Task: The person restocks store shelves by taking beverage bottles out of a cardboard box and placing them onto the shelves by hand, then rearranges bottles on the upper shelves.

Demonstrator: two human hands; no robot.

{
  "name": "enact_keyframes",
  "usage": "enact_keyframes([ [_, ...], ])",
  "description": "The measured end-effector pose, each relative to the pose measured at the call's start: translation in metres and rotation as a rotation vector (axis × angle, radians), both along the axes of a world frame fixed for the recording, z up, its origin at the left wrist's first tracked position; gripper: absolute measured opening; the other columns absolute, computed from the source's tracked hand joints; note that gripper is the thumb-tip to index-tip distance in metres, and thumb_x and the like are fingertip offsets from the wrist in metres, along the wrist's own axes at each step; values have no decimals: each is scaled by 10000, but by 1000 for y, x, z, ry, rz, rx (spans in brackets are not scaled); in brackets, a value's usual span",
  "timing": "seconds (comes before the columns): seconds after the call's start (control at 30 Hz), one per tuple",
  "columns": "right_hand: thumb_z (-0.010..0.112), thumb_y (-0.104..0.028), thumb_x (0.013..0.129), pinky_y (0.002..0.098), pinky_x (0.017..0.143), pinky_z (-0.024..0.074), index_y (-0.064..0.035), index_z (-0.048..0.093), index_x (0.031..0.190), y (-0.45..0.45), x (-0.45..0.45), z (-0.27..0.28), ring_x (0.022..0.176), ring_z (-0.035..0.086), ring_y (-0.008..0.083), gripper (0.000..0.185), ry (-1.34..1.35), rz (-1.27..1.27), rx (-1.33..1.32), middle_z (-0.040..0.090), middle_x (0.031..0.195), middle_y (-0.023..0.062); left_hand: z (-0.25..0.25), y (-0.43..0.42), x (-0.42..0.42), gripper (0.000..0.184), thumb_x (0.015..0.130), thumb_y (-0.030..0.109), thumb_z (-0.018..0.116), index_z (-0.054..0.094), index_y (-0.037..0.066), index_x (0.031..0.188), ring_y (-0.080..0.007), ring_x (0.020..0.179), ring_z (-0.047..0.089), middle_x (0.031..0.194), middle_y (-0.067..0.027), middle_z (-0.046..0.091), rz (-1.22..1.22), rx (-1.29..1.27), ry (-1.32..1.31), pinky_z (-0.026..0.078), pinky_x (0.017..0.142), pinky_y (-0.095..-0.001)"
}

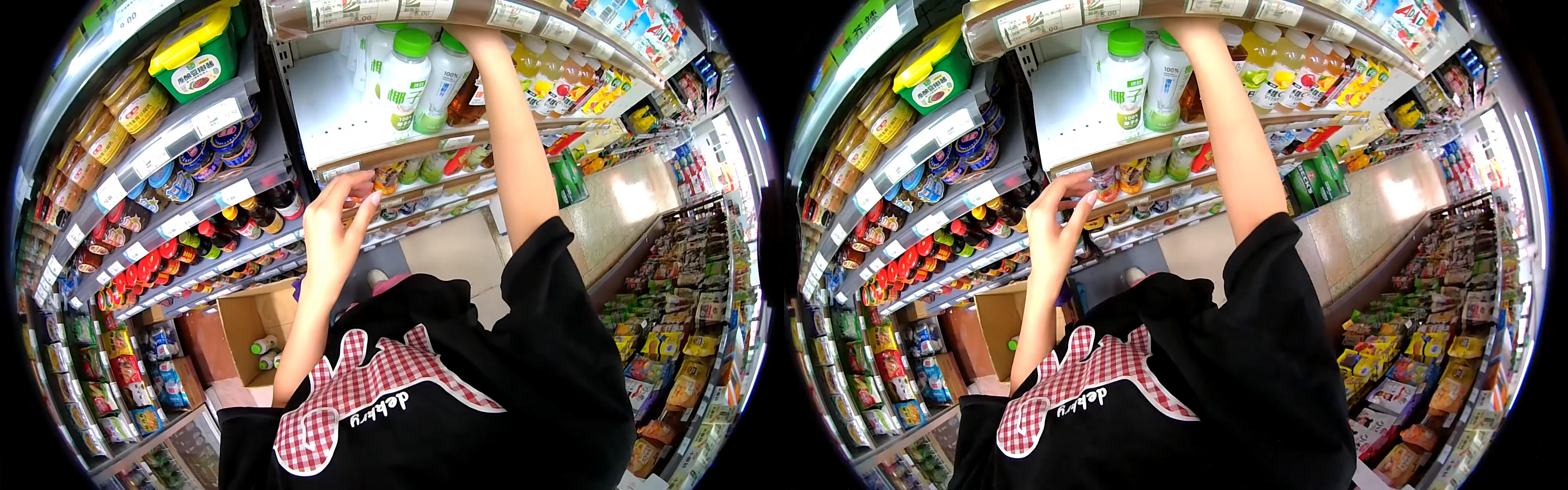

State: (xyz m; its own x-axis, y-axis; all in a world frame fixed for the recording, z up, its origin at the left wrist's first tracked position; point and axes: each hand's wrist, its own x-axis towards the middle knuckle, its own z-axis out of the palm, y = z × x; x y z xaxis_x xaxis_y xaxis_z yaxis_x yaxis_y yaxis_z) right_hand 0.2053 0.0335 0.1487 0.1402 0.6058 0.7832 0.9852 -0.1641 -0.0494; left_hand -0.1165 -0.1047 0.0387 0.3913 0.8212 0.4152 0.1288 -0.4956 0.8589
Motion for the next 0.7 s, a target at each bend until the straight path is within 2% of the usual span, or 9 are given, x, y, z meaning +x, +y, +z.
enact_keyframes([
  [0.4, 698, -333, 868, 433, 785, 531, -41, 704, 1059, 24, 21, 14, 886, 676, 365, 349, -215, 53, 33, 714, 970, 194, -2, 6, -9, 241, 883, 72, 718, 680, 10, 1112, -239, 826, 692, 922, -137, 714, 56, 24, -5, 533, 769, -333],
  [0.5, 699, -331, 869, 432, 789, 530, -39, 703, 1062, 23, 24, 13, 892, 675, 366, 350, -257, 86, 56, 714, 975, 195, -3, 9, -13, 250, 895, 45, 698, 686, -5, 1139, -179, 876, 702, 957, -132, 725, 52, 16, 15, 553, 754, -300],
  [0.7, 700, -326, 869, 430, 797, 528, -36, 700, 1068, 19, 28, 11, 905, 673, 366, 352, -322, 140, 86, 712, 985, 196, -4, 12, -15, 245, 895, 46, 695, 687, -3, 1135, -179, 873, 702, 955, -129, 727, 57, 5, 24, 551, 749, -301],
])
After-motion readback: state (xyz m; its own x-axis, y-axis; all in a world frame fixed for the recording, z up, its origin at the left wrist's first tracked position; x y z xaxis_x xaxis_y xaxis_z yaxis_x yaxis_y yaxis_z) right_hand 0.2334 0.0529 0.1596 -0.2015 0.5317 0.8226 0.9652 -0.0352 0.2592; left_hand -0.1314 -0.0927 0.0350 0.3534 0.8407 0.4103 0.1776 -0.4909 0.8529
